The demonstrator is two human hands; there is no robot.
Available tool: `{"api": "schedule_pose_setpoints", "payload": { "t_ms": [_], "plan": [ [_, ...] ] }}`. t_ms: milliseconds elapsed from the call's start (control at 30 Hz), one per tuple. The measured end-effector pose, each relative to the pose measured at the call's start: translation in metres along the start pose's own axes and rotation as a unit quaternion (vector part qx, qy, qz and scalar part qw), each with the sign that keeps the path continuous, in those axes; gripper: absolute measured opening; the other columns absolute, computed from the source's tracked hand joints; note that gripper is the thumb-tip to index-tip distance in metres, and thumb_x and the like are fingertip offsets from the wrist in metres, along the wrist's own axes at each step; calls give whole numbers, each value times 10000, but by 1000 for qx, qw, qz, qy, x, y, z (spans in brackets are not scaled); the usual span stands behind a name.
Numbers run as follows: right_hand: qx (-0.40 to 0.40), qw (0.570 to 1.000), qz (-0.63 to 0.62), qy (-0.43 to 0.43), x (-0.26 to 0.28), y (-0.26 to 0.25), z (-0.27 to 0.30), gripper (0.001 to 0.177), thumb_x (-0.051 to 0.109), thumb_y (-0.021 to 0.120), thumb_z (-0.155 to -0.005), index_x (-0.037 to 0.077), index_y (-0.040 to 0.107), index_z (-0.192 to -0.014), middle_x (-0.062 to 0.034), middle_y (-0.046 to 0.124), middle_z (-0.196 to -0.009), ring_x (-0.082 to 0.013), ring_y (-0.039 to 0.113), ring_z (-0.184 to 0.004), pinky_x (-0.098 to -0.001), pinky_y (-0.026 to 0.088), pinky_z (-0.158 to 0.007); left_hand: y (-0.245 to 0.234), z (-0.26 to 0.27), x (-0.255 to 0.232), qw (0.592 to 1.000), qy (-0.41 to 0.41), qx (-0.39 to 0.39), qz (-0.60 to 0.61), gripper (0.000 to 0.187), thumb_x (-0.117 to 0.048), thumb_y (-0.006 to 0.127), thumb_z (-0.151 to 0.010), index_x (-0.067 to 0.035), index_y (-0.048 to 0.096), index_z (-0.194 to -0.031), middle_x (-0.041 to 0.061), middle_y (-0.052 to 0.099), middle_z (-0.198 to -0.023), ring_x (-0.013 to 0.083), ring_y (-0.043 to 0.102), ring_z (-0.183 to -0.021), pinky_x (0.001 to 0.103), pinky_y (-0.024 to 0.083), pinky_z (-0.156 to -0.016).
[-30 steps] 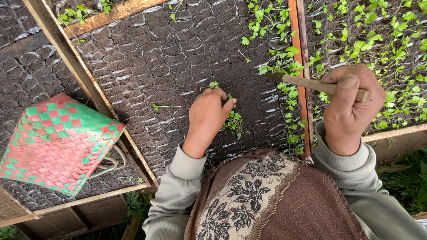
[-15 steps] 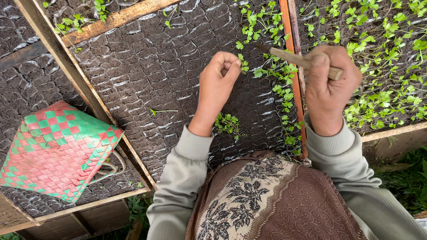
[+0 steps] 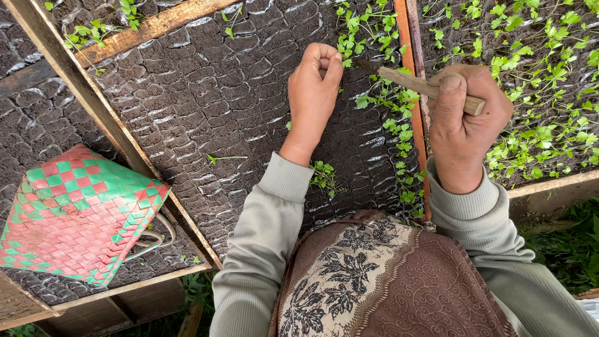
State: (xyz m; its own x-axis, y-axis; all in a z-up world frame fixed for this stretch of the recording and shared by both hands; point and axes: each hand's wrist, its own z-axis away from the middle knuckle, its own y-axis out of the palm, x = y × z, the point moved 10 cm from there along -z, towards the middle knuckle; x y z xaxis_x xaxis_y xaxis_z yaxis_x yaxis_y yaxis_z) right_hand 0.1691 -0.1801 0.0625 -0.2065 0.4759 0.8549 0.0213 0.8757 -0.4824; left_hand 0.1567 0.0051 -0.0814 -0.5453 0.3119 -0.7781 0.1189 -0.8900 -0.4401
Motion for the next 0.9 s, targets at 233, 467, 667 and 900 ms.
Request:
{"api": "schedule_pose_setpoints", "payload": {
  "t_ms": [233,467,667,900],
  "plan": [
    [6,997,-75,4,-9,21,-4,305,147,459,-975,-37,463,-732,-120,436,-667,-185,388,-600,-314,294,-558,-3,3,0,1000,1,3,0,65,-263,502,-774,-204,529,-773,-83,601,-669,92,520,-526,283,406,-560],
    [2,1000,-14,-9,-10,0,1,307,143,415,-1001,-66,505,-795,-168,510,-719,-213,452,-591,-328,335,-547,-19,34,-34,958,249,10,-144,155,-95,493,-826,-102,535,-975,73,531,-894,227,546,-745,353,453,-639],
    [-18,1000,15,9,-11,-21,8,342,206,395,-1020,-63,495,-833,-174,517,-735,-196,430,-527,-317,309,-518,10,46,-30,852,369,-16,-372,144,-148,574,-754,-138,530,-892,42,468,-811,231,514,-687,370,448,-534],
    [-18,999,30,38,-11,-28,14,400,257,360,-1017,-65,514,-835,-134,467,-617,-182,407,-524,-315,302,-547,-1,36,-27,974,197,63,-95,45,-158,512,-818,-140,510,-859,35,545,-829,198,518,-650,351,416,-620]
  ]
}}
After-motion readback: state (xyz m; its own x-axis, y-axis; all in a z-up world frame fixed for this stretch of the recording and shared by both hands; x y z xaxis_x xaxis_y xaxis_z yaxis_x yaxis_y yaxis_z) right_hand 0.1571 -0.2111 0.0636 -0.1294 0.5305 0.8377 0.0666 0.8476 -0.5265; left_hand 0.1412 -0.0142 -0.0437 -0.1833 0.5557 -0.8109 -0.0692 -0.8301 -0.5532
